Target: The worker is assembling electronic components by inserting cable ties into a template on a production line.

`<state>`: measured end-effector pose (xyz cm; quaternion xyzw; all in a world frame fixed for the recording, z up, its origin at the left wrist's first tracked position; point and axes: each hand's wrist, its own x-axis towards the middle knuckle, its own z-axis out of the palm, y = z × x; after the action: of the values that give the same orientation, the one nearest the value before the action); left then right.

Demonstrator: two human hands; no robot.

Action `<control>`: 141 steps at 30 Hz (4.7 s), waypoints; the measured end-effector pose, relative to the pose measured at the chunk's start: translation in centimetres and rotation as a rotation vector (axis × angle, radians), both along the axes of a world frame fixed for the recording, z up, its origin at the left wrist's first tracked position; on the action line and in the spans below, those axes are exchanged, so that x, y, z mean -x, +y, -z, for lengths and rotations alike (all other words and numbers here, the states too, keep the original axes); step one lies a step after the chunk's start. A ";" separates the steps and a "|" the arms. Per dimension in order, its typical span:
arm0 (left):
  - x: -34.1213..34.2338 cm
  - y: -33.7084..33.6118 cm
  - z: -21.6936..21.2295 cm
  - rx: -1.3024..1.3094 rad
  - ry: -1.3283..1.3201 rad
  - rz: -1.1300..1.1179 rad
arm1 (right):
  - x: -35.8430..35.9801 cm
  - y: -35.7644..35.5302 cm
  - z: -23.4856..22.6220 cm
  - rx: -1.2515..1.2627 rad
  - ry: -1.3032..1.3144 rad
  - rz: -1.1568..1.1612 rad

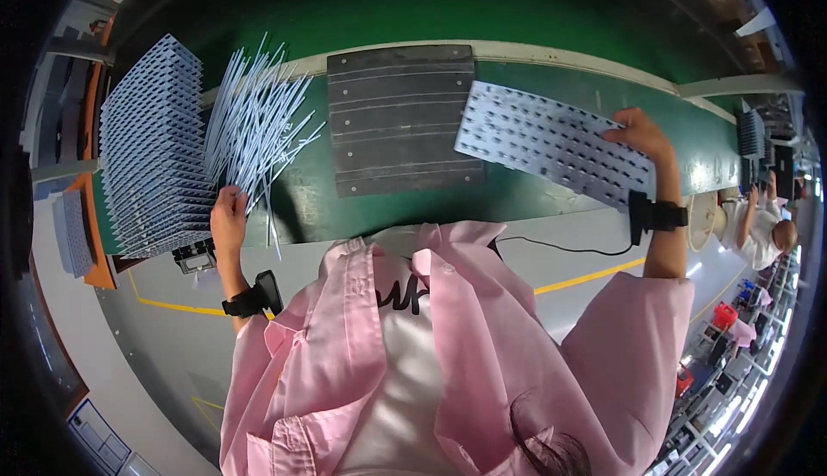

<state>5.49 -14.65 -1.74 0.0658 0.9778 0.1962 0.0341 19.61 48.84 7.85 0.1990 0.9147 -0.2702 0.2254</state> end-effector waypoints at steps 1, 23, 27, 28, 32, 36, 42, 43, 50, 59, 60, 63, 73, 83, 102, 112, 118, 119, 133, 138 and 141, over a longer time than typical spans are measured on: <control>0.0 0.3 -0.4 -0.003 -0.004 0.006 | -0.3 1.1 -0.2 -0.065 -0.060 -0.033; 10.2 17.9 -4.3 0.131 0.118 0.709 | 13.8 -21.2 5.9 -0.251 0.856 -0.298; 10.4 18.8 -3.6 0.081 0.223 0.722 | 13.0 -20.5 6.6 -0.291 0.862 -0.244; 10.1 18.7 -3.5 0.072 0.243 0.732 | 12.9 -20.5 6.6 -0.286 0.883 -0.239; 8.8 19.0 -3.6 0.061 0.266 0.737 | 12.2 -20.1 6.8 -0.301 0.915 -0.247; 8.3 18.9 -3.7 0.079 0.271 0.698 | 11.8 -20.7 7.1 -0.315 0.976 -0.251; 8.2 18.2 -3.9 0.111 0.280 0.737 | 11.7 -21.0 7.3 -0.329 0.992 -0.250; 8.3 18.2 -4.2 0.112 0.278 0.736 | 11.7 -21.2 7.3 -0.317 1.007 -0.236; 8.4 17.0 -4.4 0.108 0.258 0.697 | 12.2 -22.3 7.5 -0.315 0.984 -0.251; 8.2 16.7 -4.2 0.086 0.256 0.692 | 12.1 -22.8 7.8 -0.335 1.038 -0.242; 8.0 16.7 -4.3 0.101 0.250 0.693 | 12.1 -22.8 7.8 -0.332 1.029 -0.243; 7.6 17.0 -4.3 0.132 0.235 0.700 | 11.8 -22.7 7.5 -0.331 0.987 -0.249; 11.2 18.2 -3.7 0.151 0.152 0.661 | 14.4 -21.8 6.6 -0.363 0.490 -0.274; 19.2 19.5 0.0 0.136 -0.091 0.596 | 23.0 -17.6 12.5 -0.175 0.606 -0.246; 0.0 -10.8 -5.5 0.141 0.523 -0.525 | 38.2 -10.5 13.4 -0.174 0.546 -0.174; -0.6 -16.6 -3.2 0.278 0.557 -0.302 | 22.5 -12.1 0.5 0.151 0.849 -0.072; 1.0 -20.2 -4.3 0.093 0.433 -0.217 | 13.4 -11.6 -1.9 0.080 0.781 0.024; 0.7 -18.7 -5.2 0.074 0.381 -0.235 | 12.4 -11.7 -1.7 0.107 0.774 0.063; -0.3 -17.3 -9.4 0.359 0.290 -0.022 | 9.0 -13.5 -1.2 0.218 0.696 0.027; -2.8 0.8 -18.1 0.207 0.199 0.235 | 8.3 -21.5 -6.3 -0.260 1.152 -0.428; -1.8 12.2 -16.6 0.079 0.245 0.645 | 8.1 -27.9 -7.9 -0.451 1.172 -0.641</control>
<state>7.29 -2.46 14.82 0.3931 0.9103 0.1282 -0.0205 11.46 20.90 15.71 -0.2167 0.9327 -0.0569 -0.2827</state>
